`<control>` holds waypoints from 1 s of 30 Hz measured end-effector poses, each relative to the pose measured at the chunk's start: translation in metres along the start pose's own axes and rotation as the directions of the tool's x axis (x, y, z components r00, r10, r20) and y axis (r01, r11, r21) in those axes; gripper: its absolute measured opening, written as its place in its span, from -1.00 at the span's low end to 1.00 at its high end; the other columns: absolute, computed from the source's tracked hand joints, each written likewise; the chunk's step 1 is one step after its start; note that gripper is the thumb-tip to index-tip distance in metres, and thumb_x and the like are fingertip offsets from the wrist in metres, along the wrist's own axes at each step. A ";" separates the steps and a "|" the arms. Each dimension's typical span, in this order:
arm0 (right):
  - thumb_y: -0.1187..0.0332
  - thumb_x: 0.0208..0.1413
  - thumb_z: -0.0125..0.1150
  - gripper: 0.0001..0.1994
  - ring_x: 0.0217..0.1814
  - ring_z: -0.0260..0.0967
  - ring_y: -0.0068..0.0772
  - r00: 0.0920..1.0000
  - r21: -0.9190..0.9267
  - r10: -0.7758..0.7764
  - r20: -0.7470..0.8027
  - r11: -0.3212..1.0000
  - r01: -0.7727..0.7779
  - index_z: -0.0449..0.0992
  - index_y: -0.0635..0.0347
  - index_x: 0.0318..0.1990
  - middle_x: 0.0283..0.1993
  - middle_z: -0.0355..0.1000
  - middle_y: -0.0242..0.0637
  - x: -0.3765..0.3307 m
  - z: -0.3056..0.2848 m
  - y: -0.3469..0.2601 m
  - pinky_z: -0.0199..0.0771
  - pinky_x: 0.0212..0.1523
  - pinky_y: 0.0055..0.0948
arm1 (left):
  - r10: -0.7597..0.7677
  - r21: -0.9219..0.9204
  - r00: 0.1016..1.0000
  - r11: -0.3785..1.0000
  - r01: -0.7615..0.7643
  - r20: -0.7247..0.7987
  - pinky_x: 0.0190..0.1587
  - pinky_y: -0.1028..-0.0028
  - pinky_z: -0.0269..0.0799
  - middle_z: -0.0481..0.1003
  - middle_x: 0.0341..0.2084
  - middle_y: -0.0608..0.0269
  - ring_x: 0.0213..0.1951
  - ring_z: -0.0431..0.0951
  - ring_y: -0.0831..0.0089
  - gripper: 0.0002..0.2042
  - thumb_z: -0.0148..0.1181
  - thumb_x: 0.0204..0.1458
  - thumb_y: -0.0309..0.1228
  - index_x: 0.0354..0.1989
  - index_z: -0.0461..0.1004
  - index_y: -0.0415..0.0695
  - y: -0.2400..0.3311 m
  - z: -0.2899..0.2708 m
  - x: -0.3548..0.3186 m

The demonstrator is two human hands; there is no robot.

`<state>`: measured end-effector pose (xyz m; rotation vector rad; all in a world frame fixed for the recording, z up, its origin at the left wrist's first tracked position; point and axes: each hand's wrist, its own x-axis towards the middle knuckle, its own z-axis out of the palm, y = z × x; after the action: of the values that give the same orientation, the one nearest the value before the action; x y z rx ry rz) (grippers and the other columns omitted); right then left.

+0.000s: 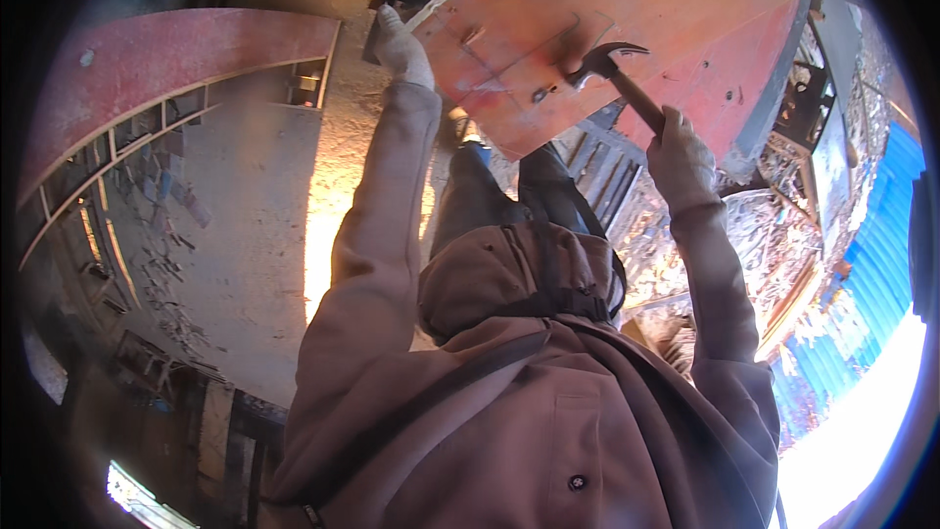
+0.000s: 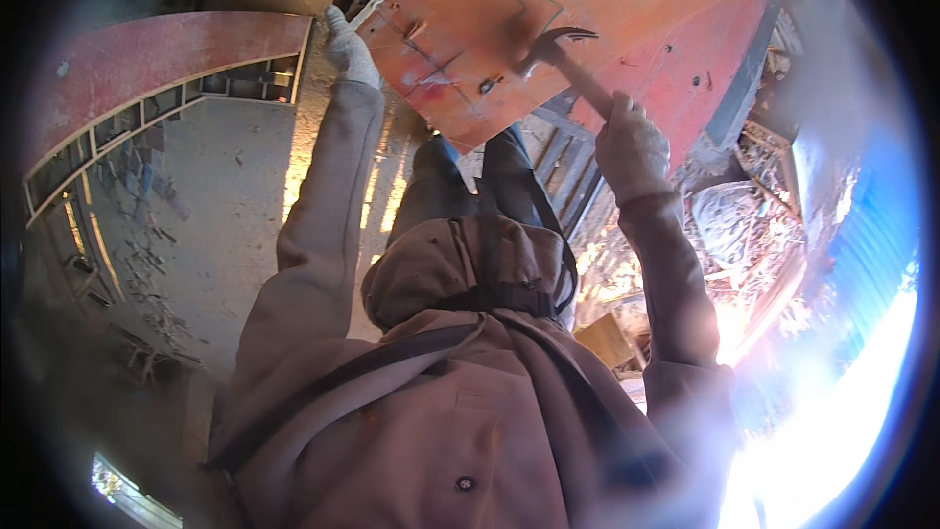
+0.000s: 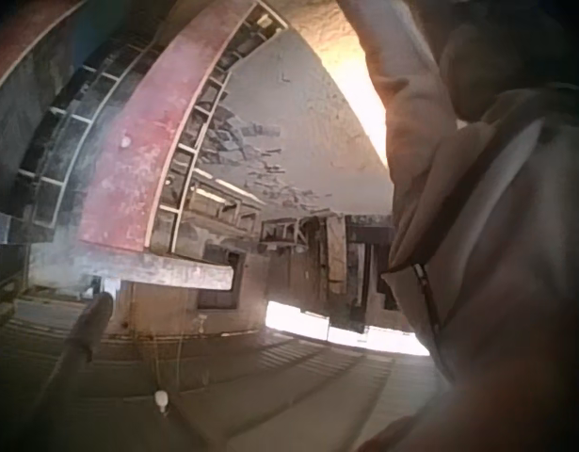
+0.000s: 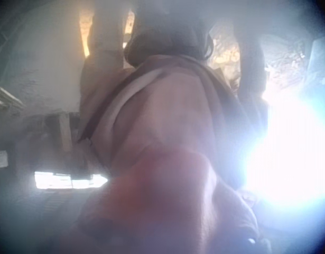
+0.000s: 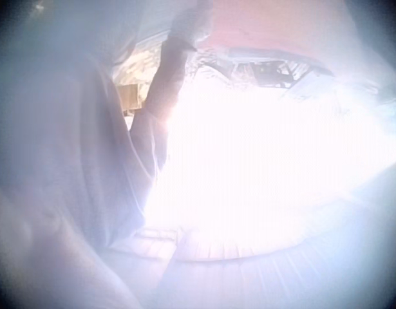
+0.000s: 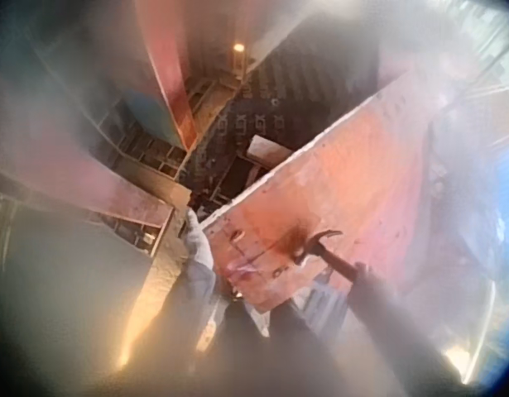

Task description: The person uses a hammer to strike and pry apart large red wooden panels in a cluttered workshop. They repeatedly lift, flip, and hammer the panels to separate them from underlying structures.

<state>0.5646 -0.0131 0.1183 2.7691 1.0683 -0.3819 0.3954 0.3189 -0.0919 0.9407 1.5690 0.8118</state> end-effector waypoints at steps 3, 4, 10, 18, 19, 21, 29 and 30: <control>0.21 0.21 0.21 -0.73 -0.07 0.56 0.08 0.977 0.313 0.159 0.142 0.929 -0.196 0.48 0.18 -0.06 -0.30 0.55 0.01 0.005 0.019 -0.031 0.50 -0.14 0.03 | -0.068 -0.094 0.987 0.992 0.082 0.143 0.07 0.32 0.44 0.56 0.04 -0.04 0.01 0.54 0.24 -0.28 -0.04 0.30 0.17 0.14 0.47 -0.41 -0.015 -0.012 0.013; 0.19 0.21 0.22 -0.72 -0.07 0.56 0.07 0.962 0.436 0.179 0.204 0.864 -0.253 0.49 0.19 -0.07 -0.33 0.54 -0.02 0.007 0.022 -0.041 0.50 -0.13 0.04 | -0.103 -0.128 0.975 0.983 0.130 0.198 0.08 0.34 0.44 0.53 0.09 -0.01 0.03 0.52 0.25 -0.26 -0.04 0.29 0.20 0.19 0.45 -0.38 -0.015 -0.014 0.017; -0.19 0.36 -0.04 -0.37 -0.77 0.15 -0.57 0.766 0.778 0.149 0.625 -0.050 -0.626 0.48 0.35 -0.02 -0.59 0.24 -0.44 -0.022 0.005 -0.103 0.18 -0.80 -0.48 | -0.144 -0.178 0.950 0.964 0.198 0.276 0.14 0.29 0.47 0.42 0.21 0.13 0.12 0.47 0.29 -0.07 -0.01 0.09 0.44 0.34 0.33 -0.20 0.030 -0.025 -0.053; -0.25 0.35 -0.09 -0.33 -0.84 0.07 -0.55 0.717 0.801 0.363 0.595 -0.331 -0.498 0.41 0.38 -0.07 -0.69 0.17 -0.45 -0.034 0.045 -0.187 0.12 -0.83 -0.50 | -0.063 -0.051 0.964 0.996 0.079 0.258 0.27 0.33 0.27 0.41 0.19 0.05 0.16 0.40 0.30 -0.15 -0.10 0.22 0.34 0.30 0.31 -0.28 0.009 -0.024 -0.067; -0.25 0.35 -0.10 -0.32 -0.83 0.07 -0.55 0.715 0.810 0.381 0.586 -0.311 -0.497 0.41 0.39 -0.07 -0.69 0.18 -0.45 -0.034 0.046 -0.192 0.11 -0.83 -0.50 | -0.045 -0.050 0.965 0.997 0.060 0.257 0.27 0.33 0.28 0.41 0.19 0.04 0.16 0.40 0.30 -0.15 -0.10 0.22 0.34 0.30 0.31 -0.29 0.010 -0.026 -0.071; -0.25 0.35 -0.11 -0.32 -0.83 0.08 -0.54 0.691 0.782 0.366 0.623 -0.287 -0.553 0.40 0.40 -0.08 -0.68 0.18 -0.44 -0.031 0.030 -0.190 0.10 -0.83 -0.49 | 0.009 -0.055 0.968 0.998 0.005 0.252 0.26 0.32 0.29 0.41 0.20 0.04 0.15 0.40 0.30 -0.14 -0.09 0.22 0.34 0.30 0.31 -0.31 0.028 -0.023 -0.082; -0.26 0.34 -0.11 -0.27 -0.80 0.19 -0.46 0.610 0.778 0.491 0.622 -0.301 -0.551 0.47 0.46 -0.08 -0.62 0.28 -0.33 -0.017 0.026 -0.209 0.23 -0.76 -0.41 | -0.086 0.045 0.963 0.996 0.077 0.257 0.33 0.33 0.19 0.38 0.24 0.03 0.22 0.34 0.32 -0.21 -0.12 0.27 0.27 0.29 0.31 -0.31 0.017 -0.021 -0.073; -0.24 0.35 -0.10 -0.30 -0.77 0.20 -0.44 0.587 0.828 0.606 0.536 -0.243 -0.505 0.49 0.43 -0.10 -0.60 0.31 -0.29 -0.018 0.040 -0.227 0.27 -0.69 -0.38 | -0.071 0.012 0.957 0.997 0.071 0.280 0.33 0.33 0.18 0.38 0.24 0.03 0.23 0.33 0.31 -0.20 -0.13 0.28 0.28 0.29 0.31 -0.31 0.014 -0.026 -0.075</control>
<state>0.3910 0.1329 0.0750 3.8053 -1.3566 -1.1611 0.3796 0.2580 -0.0412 0.9504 1.3487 0.5974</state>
